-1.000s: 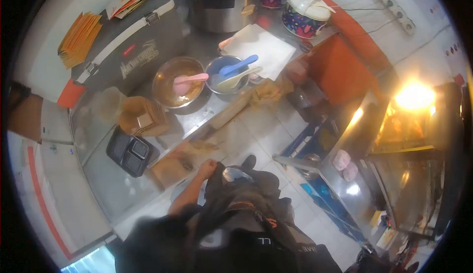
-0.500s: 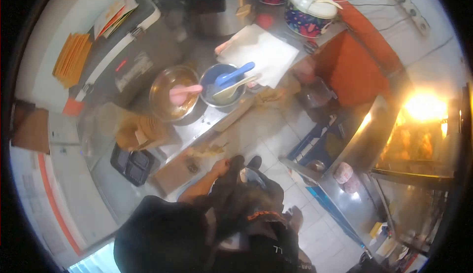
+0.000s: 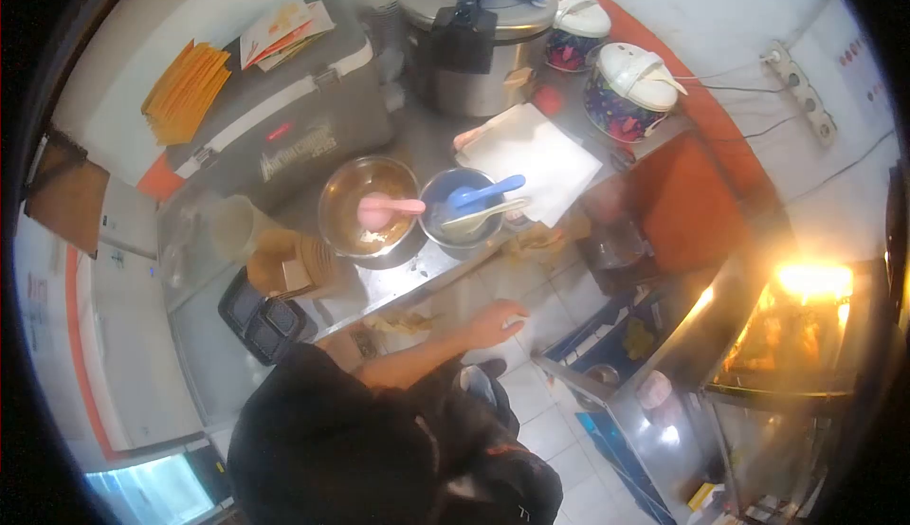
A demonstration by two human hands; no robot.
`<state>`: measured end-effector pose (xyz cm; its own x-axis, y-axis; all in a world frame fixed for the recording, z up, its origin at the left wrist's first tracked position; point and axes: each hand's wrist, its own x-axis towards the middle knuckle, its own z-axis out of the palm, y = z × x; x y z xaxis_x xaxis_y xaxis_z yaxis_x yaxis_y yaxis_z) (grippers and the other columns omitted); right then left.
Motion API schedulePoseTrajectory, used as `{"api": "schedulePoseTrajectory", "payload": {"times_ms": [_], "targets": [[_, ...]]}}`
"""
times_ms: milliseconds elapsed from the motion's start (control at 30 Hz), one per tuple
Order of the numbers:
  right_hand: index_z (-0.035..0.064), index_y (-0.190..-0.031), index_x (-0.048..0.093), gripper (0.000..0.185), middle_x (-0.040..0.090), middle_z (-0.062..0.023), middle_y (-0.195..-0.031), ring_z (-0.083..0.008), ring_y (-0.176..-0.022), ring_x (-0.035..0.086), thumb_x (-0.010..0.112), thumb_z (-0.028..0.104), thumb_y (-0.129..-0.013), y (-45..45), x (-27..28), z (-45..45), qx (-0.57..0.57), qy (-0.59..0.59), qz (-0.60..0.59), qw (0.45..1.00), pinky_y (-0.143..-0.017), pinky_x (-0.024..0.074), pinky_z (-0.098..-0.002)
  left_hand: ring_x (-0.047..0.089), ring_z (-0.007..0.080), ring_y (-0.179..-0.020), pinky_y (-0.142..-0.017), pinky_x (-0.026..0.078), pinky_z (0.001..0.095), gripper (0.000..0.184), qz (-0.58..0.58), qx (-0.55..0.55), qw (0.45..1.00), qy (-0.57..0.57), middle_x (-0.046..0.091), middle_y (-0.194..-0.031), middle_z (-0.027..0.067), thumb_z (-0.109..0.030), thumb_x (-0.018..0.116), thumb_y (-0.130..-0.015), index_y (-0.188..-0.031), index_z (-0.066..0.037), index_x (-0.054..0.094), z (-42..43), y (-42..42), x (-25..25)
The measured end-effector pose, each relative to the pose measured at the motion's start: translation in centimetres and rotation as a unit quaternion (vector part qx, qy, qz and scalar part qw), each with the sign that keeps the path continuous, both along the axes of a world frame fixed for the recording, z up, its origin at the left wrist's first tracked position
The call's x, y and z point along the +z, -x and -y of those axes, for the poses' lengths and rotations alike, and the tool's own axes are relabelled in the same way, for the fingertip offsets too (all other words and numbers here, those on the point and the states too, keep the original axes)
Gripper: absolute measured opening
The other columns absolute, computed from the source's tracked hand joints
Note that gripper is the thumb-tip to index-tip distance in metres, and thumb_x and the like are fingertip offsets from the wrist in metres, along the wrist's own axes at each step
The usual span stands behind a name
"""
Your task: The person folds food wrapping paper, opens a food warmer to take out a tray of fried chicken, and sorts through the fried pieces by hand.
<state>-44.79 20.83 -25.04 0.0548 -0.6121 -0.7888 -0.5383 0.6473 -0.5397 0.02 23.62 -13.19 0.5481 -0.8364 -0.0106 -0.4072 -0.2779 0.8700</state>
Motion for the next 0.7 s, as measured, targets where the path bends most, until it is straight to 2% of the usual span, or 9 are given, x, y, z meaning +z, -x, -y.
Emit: {"api": "schedulePoseTrajectory", "payload": {"times_ms": [200,300,333,367,400,433,467,633,700], "targets": [[-0.0038,-0.102,0.065,0.029,0.066,-0.0127,-0.093,-0.0220,-0.089,0.062,0.060,0.020,-0.087,1.1,2.2,-3.1,-0.022,0.021,-0.005,1.000,-0.080,0.0494,-0.0347,0.045,0.0311,-0.125,-0.105,0.035,0.0407,0.033,0.021,-0.049,0.988,0.147,0.054,-0.122,0.0113,-0.022,0.064,-0.088,-0.118,-0.008,0.057,5.2,4.0,6.7],[-0.0040,-0.102,0.065,0.029,0.066,-0.0129,-0.093,-0.0220,-0.089,0.061,0.060,0.021,-0.087,2.2,5.3,-5.8,0.099,0.104,-0.102,0.984,-0.081,0.0490,-0.0345,0.044,0.0343,-0.126,-0.106,0.034,0.0435,0.038,0.032,-0.083,0.973,0.214,0.054,-0.125,0.0149,-0.022,0.067,-0.084,-0.118,-0.006,0.057,8.0,6.7,10.8],[-0.0044,-0.103,0.064,0.032,0.066,-0.0130,-0.094,-0.0219,-0.087,0.062,0.061,0.023,-0.087,3.4,5.9,-6.4,-0.150,0.183,-0.002,0.972,-0.080,0.0491,-0.0348,0.041,0.0359,-0.129,-0.108,0.032,0.0452,0.041,0.029,-0.098,0.968,0.231,0.053,-0.126,0.0157,-0.020,0.068,-0.082,-0.119,-0.006,0.057,8.8,7.9,12.1],[-0.0040,-0.103,0.064,0.034,0.066,-0.0128,-0.094,-0.0204,-0.085,0.061,0.063,0.025,-0.086,5.7,3.6,-6.1,0.099,0.248,-0.123,0.956,-0.077,0.0501,-0.0340,0.038,0.0375,-0.132,-0.109,0.029,0.0469,0.044,0.029,-0.113,0.961,0.251,0.052,-0.128,0.0165,-0.019,0.068,-0.081,-0.121,-0.005,0.056,9.7,9.0,13.4],[-0.0024,-0.104,0.065,0.032,0.066,-0.0128,-0.095,-0.0193,-0.086,0.061,0.064,0.024,-0.085,7.5,1.2,-6.5,-0.080,0.177,-0.024,0.981,-0.075,0.0505,-0.0332,0.035,0.0388,-0.134,-0.110,0.027,0.0481,0.046,0.042,-0.124,0.953,0.273,0.050,-0.131,0.0178,-0.017,0.069,-0.079,-0.121,-0.005,0.056,10.3,10.3,15.0],[-0.0007,-0.104,0.065,0.031,0.066,-0.0127,-0.096,-0.0183,-0.087,0.061,0.066,0.022,-0.084,7.6,1.4,-6.4,-0.279,0.127,0.064,0.950,-0.073,0.0510,-0.0324,0.032,0.0401,-0.136,-0.111,0.025,0.0493,0.048,0.059,-0.129,0.946,0.292,0.048,-0.134,0.0191,-0.016,0.069,-0.078,-0.122,-0.005,0.055,11.4,11.8,16.8],[-0.0006,-0.105,0.065,0.031,0.066,-0.0129,-0.097,-0.0185,-0.088,0.061,0.065,0.022,-0.084,8.1,0.8,-6.4,-0.343,0.094,0.100,0.929,-0.073,0.0510,-0.0324,0.032,0.0401,-0.136,-0.111,0.025,0.0493,0.048,0.052,-0.162,0.937,0.304,0.048,-0.134,0.0191,-0.016,0.069,-0.078,-0.122,-0.005,0.055,13.0,13.8,18.7],[0.0000,-0.108,0.064,0.031,0.065,-0.0137,-0.101,-0.0193,-0.090,0.061,0.063,0.021,-0.085,14.7,-0.5,-9.1,-0.446,0.057,0.150,0.881,-0.075,0.0511,-0.0324,0.027,0.0459,-0.137,-0.111,0.024,0.0536,0.056,0.212,-0.202,0.829,0.477,0.035,-0.146,0.0233,-0.019,0.066,-0.080,-0.132,-0.004,0.049,21.9,25.1,25.8],[0.0003,-0.109,0.064,0.031,0.065,-0.0140,-0.103,-0.0197,-0.090,0.061,0.062,0.021,-0.086,17.7,-1.1,-10.0,-0.481,0.050,0.161,0.860,-0.076,0.0511,-0.0325,0.028,0.0479,-0.136,-0.110,0.026,0.0536,0.061,0.274,-0.240,0.803,0.471,0.034,-0.147,0.0241,-0.018,0.067,-0.080,-0.136,-0.004,0.046,26.7,28.8,28.2]]}}
